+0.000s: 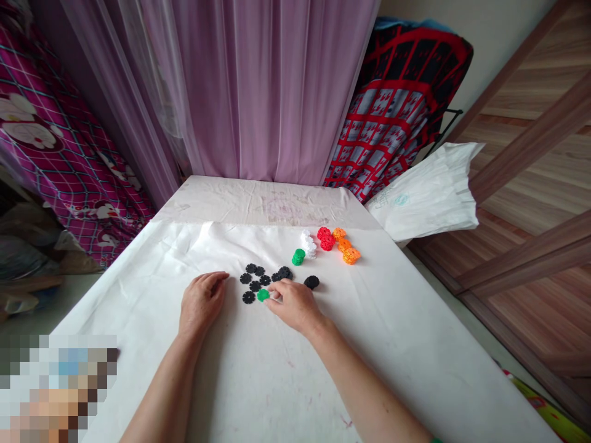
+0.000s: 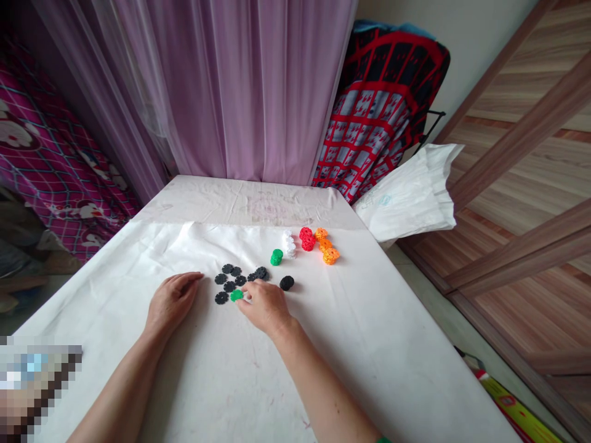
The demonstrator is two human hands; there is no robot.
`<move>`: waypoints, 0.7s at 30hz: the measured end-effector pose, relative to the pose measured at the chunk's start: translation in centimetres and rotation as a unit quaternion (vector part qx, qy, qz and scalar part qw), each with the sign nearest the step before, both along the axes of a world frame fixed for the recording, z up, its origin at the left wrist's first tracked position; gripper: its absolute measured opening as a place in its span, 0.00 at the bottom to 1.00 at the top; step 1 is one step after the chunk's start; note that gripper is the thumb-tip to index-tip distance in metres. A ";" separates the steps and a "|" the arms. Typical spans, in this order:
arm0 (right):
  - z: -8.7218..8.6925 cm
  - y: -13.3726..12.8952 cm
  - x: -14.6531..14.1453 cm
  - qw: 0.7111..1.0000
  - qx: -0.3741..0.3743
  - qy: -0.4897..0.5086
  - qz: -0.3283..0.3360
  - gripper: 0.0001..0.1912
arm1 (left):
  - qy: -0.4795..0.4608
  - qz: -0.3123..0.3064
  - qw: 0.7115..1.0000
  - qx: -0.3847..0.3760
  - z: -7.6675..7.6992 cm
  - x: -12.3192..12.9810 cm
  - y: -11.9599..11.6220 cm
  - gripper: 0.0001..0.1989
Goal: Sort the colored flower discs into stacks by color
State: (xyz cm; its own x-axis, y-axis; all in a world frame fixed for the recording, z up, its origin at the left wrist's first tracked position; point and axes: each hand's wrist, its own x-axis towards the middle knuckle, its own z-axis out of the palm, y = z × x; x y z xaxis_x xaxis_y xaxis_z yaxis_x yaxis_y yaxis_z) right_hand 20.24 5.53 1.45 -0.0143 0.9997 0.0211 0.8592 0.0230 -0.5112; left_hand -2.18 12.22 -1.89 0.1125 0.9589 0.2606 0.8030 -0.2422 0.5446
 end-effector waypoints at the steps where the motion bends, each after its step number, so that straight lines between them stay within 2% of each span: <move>1: -0.2 -0.1 -0.5 1.000 -0.005 -0.010 -0.001 0.10 | -0.001 0.000 1.000 -0.001 0.0 0.0 0.0 0.20; 10: -0.9 0.4 -2.0 0.998 -0.023 -0.060 -0.018 0.12 | -0.005 -0.002 1.000 0.007 -0.4 0.0 0.1 0.19; 15: -1.4 0.1 -2.0 0.998 -0.002 -0.057 -0.014 0.10 | -0.001 -0.005 1.000 0.009 -0.4 -0.1 0.2 0.19; 18: -1.3 -0.1 -1.1 0.999 0.022 -0.031 -0.027 0.09 | 0.000 -0.006 1.000 0.008 -0.2 -0.1 0.1 0.19; 21: -0.5 0.4 1.3 0.995 0.063 -0.023 -0.076 0.09 | 0.001 -0.004 1.000 0.007 0.0 0.0 0.0 0.19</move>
